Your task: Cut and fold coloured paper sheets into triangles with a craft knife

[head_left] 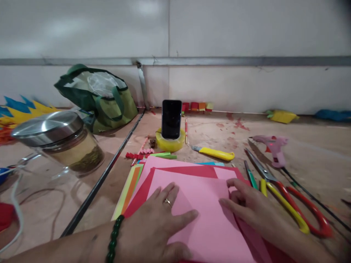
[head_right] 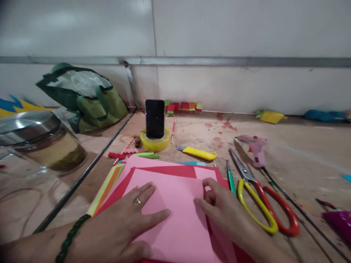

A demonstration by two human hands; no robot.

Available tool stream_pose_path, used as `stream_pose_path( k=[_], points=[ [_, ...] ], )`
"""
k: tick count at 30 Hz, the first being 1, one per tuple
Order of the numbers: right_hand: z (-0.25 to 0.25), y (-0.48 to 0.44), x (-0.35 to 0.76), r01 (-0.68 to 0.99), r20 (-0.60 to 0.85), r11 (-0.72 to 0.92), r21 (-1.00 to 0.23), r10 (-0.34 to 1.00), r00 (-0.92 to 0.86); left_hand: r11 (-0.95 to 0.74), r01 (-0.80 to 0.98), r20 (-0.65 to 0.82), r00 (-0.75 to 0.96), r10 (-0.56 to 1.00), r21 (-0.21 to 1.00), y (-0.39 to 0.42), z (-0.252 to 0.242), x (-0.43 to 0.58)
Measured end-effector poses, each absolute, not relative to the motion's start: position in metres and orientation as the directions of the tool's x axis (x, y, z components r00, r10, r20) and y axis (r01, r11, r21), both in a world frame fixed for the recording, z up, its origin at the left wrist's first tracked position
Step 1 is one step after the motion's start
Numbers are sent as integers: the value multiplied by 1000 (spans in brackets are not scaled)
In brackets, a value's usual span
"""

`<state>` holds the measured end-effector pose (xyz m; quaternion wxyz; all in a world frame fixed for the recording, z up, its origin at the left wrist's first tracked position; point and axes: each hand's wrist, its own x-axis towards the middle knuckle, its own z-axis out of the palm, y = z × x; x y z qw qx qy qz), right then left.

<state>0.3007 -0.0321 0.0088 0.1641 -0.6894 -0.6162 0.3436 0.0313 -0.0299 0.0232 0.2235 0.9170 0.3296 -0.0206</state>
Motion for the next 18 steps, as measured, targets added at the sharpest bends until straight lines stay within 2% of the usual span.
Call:
stream_pose_path(
  k=[2, 4, 6, 7, 9, 11, 14, 18],
  points=[
    [5, -35, 306, 825, -133, -99, -557, 991, 29, -713, 601, -159, 793, 589, 361, -31, 21, 32],
    [5, -42, 308, 894, 84, 71, -443, 996, -37, -761, 572, -112, 815, 568, 306, -33, 18, 32],
    [11, -53, 301, 873, 260, 350, -340, 927, -270, -789, 557, -89, 827, 555, 258, -34, 15, 32],
    [15, -59, 295, 806, 292, 504, -310, 857, -424, -792, 560, -85, 825, 558, 243, -35, 13, 32],
    [25, -69, 277, 675, 218, 675, -298, 737, -640, -789, 570, -85, 819, 567, 227, -35, 12, 32],
    [32, -74, 259, 611, 100, 721, -328, 669, -736, -797, 559, -76, 826, 558, 227, -34, 11, 31],
    [30, -74, 242, 590, -57, 733, -338, 610, -790, -810, 535, -57, 841, 538, 242, -33, 11, 31],
    [10, -76, 232, 568, -47, 796, -209, 572, -819, -817, 524, -40, 846, 532, 240, -33, 11, 30]
  ],
)
